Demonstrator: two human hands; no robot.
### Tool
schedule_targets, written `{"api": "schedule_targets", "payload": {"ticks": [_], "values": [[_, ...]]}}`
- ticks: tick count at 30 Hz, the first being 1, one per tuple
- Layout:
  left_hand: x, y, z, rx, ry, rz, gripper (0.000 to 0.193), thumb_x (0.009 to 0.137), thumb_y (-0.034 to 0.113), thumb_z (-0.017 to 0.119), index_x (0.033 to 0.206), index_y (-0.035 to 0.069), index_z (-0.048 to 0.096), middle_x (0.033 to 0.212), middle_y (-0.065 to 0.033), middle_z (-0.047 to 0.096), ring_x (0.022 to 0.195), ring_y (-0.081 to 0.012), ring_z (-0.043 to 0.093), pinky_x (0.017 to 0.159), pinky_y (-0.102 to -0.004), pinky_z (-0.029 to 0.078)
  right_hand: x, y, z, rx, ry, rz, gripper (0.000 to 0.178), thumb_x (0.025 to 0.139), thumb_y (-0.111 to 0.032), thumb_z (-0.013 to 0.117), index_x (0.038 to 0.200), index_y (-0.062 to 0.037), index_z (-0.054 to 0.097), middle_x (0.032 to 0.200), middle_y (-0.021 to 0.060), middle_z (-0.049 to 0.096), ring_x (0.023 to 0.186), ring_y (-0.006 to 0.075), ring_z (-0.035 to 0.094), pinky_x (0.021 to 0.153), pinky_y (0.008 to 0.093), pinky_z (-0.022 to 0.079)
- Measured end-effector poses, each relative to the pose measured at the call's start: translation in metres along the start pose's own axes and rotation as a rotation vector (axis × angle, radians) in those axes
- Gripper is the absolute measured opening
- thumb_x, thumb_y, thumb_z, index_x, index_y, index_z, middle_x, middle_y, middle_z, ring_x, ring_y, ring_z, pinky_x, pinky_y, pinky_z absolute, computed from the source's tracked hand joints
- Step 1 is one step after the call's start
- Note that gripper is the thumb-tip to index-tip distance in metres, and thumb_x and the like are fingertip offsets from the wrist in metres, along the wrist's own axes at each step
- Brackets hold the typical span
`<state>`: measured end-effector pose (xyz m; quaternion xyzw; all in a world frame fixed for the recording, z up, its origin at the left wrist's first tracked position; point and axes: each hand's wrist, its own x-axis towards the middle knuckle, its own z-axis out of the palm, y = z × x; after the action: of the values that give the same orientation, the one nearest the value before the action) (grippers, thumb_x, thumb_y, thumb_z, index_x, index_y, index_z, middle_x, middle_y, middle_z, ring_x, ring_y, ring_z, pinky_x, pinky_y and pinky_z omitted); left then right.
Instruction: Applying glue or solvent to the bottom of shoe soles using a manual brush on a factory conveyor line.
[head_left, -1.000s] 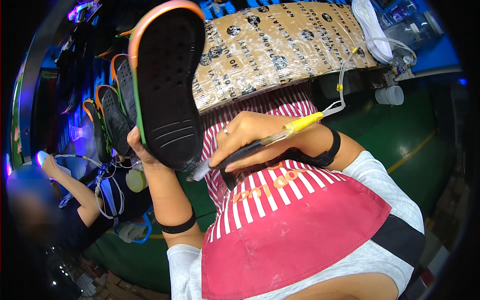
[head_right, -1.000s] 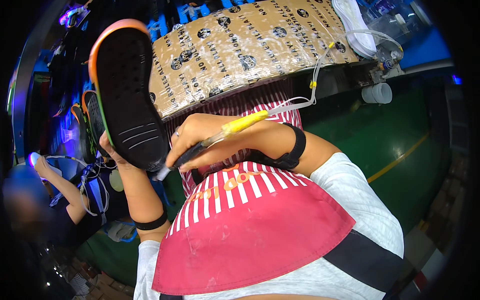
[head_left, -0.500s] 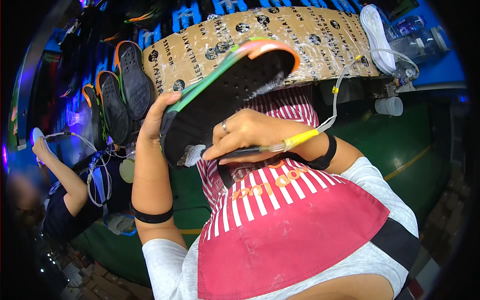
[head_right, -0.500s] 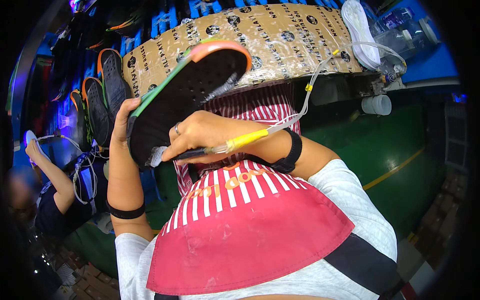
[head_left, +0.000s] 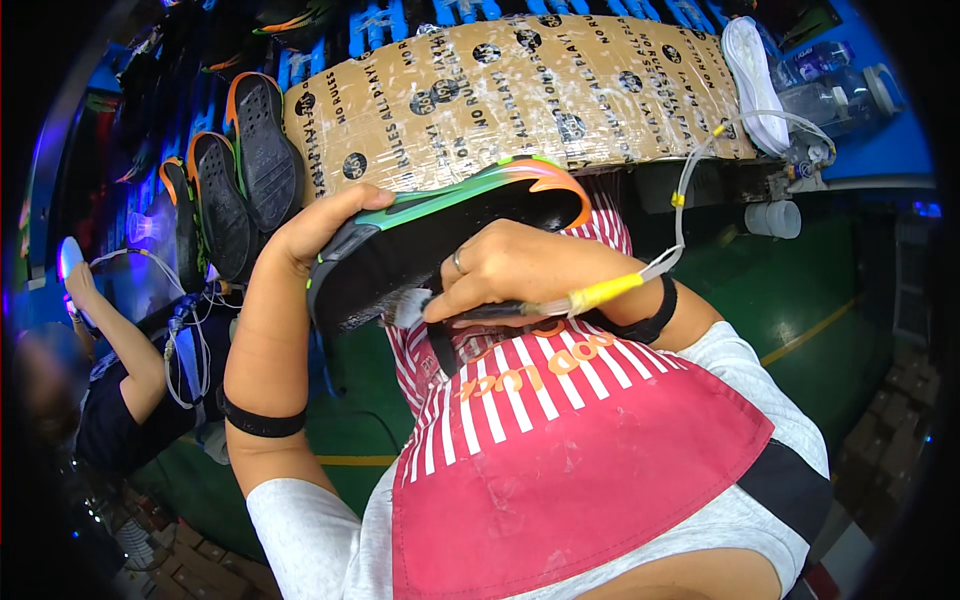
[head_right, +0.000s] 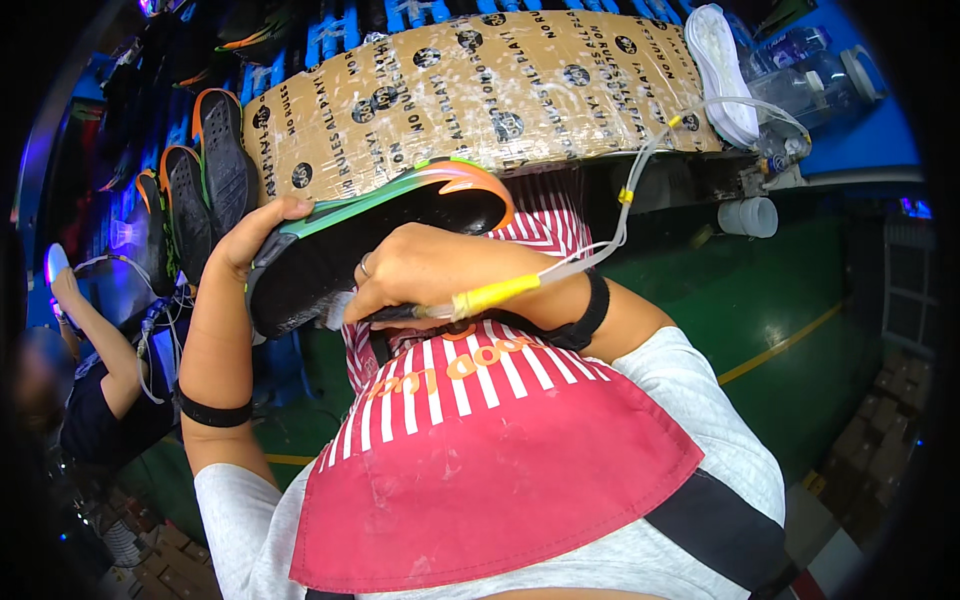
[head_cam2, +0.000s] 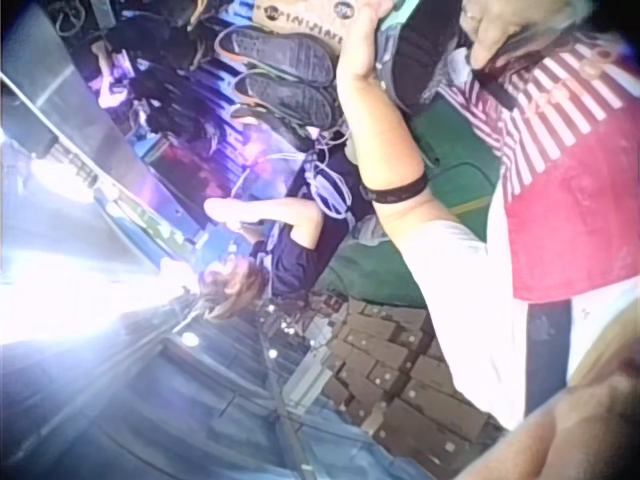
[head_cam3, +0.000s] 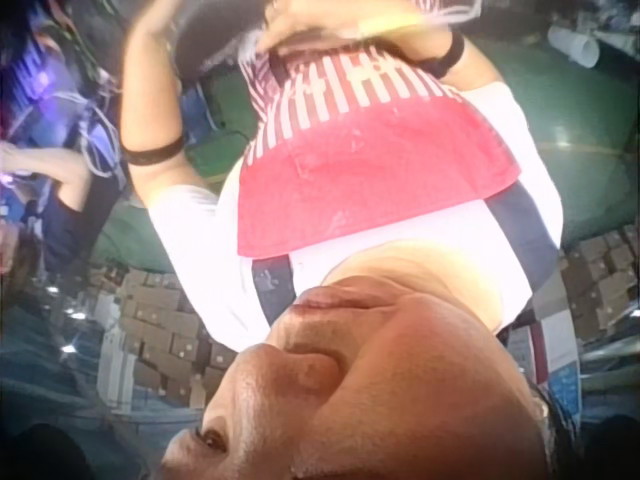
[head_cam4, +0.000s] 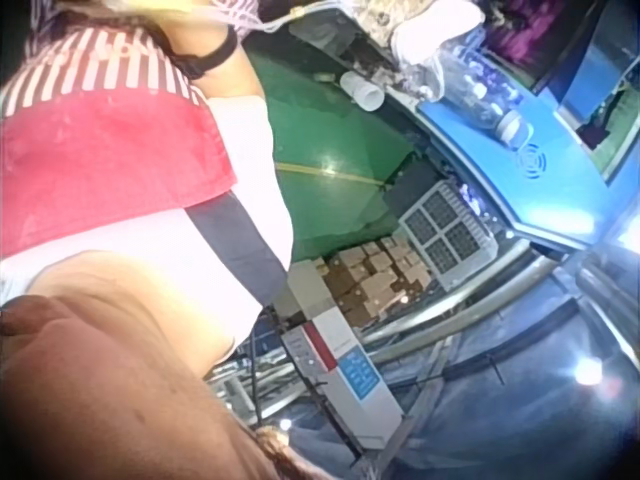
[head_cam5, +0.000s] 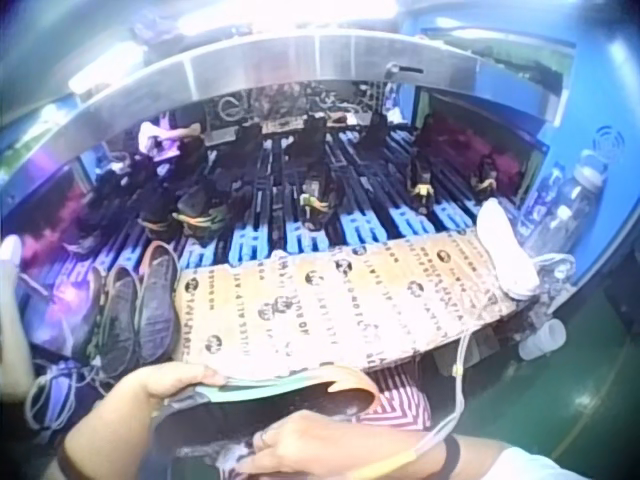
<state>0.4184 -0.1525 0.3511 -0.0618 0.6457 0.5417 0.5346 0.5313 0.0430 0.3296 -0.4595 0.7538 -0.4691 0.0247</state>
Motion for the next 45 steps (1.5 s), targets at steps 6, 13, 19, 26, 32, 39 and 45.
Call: {"api": "schedule_targets", "payload": {"ticks": [6, 13, 19, 26, 32, 39, 45], "values": [[-0.002, -0.004, -0.011, 0.023, 0.062, -0.039, 0.040, 0.071, 0.029, 0.059, 0.097, 0.000, 0.057, 0.088, -0.0099, 0.060, 0.072, -0.0134, 0.058, 0.068, -0.0230, 0.045, -0.002, 0.002, -0.002, -0.044, 0.095, 0.001, 0.030, 0.064, -0.006, 0.056, 0.094, -0.0087, 0.061, 0.067, 0.0072, 0.055, 0.060, 0.0225, 0.056, 0.052, 0.0301, 0.043], [-0.013, -0.002, -0.011, -0.092, 0.112, -0.104, 0.042, 0.070, 0.027, 0.056, 0.099, -0.004, 0.055, 0.087, -0.0144, 0.061, 0.069, -0.0190, 0.060, 0.066, -0.0266, 0.049, -0.011, 0.003, 0.002, -0.052, 0.028, 0.009, 0.030, 0.066, -0.006, 0.056, 0.095, -0.0101, 0.061, 0.066, 0.0059, 0.054, 0.060, 0.0211, 0.056, 0.052, 0.0302, 0.044], [-0.016, -0.006, -0.021, -0.099, 0.133, -0.051, 0.040, 0.070, 0.027, 0.055, 0.097, -0.003, 0.057, 0.084, -0.0150, 0.062, 0.068, -0.0205, 0.061, 0.066, -0.0274, 0.049, -0.015, 0.006, 0.009, -0.181, 0.034, 0.051, 0.032, 0.068, -0.006, 0.054, 0.098, -0.0109, 0.060, 0.072, 0.0062, 0.057, 0.063, 0.0198, 0.056, 0.052, 0.0300, 0.044], [-0.007, -0.033, 0.002, -0.461, 0.098, 0.074, 0.039, 0.075, 0.026, 0.050, 0.101, -0.003, 0.054, 0.090, -0.0162, 0.061, 0.074, -0.0239, 0.061, 0.074, -0.0320, 0.049, -0.008, 0.000, 0.001, 0.384, 0.473, 0.345, 0.022, 0.071, -0.011, 0.067, 0.091, -0.0027, 0.063, 0.071, 0.0086, 0.062, 0.063, 0.0135, 0.059, 0.055, 0.0238, 0.044], [0.006, -0.054, 0.031, -0.648, -0.084, 0.198, 0.049, 0.072, 0.031, 0.049, 0.107, -0.004, 0.049, 0.097, -0.0189, 0.058, 0.084, -0.0281, 0.059, 0.080, -0.0376, 0.046, -0.019, 0.020, -0.006, 0.634, 0.667, 0.610, 0.019, 0.073, -0.012, 0.064, 0.089, -0.0016, 0.064, 0.071, 0.0070, 0.062, 0.062, 0.0100, 0.057, 0.057, 0.0205, 0.046], [0.011, -0.059, 0.034, -0.716, -0.148, 0.249, 0.053, 0.070, 0.031, 0.051, 0.112, -0.002, 0.046, 0.101, -0.0184, 0.056, 0.088, -0.0284, 0.058, 0.079, -0.0386, 0.047, -0.031, 0.027, -0.021, 0.573, 0.897, 0.664, 0.019, 0.072, -0.013, 0.064, 0.086, -0.0001, 0.063, 0.064, 0.0057, 0.060, 0.054, 0.0069, 0.052, 0.048, 0.0175, 0.040], [0.012, -0.058, 0.037, -0.770, -0.058, 0.360, 0.054, 0.074, 0.035, 0.045, 0.114, -0.001, 0.045, 0.106, -0.0173, 0.054, 0.091, -0.0285, 0.057, 0.081, -0.0393, 0.046, -0.023, 0.025, -0.018, -0.132, 0.896, 0.349, 0.020, 0.070, -0.006, 0.064, 0.090, -0.0009, 0.062, 0.071, 0.0096, 0.061, 0.061, 0.0143, 0.057, 0.054, 0.0253, 0.043]]}}
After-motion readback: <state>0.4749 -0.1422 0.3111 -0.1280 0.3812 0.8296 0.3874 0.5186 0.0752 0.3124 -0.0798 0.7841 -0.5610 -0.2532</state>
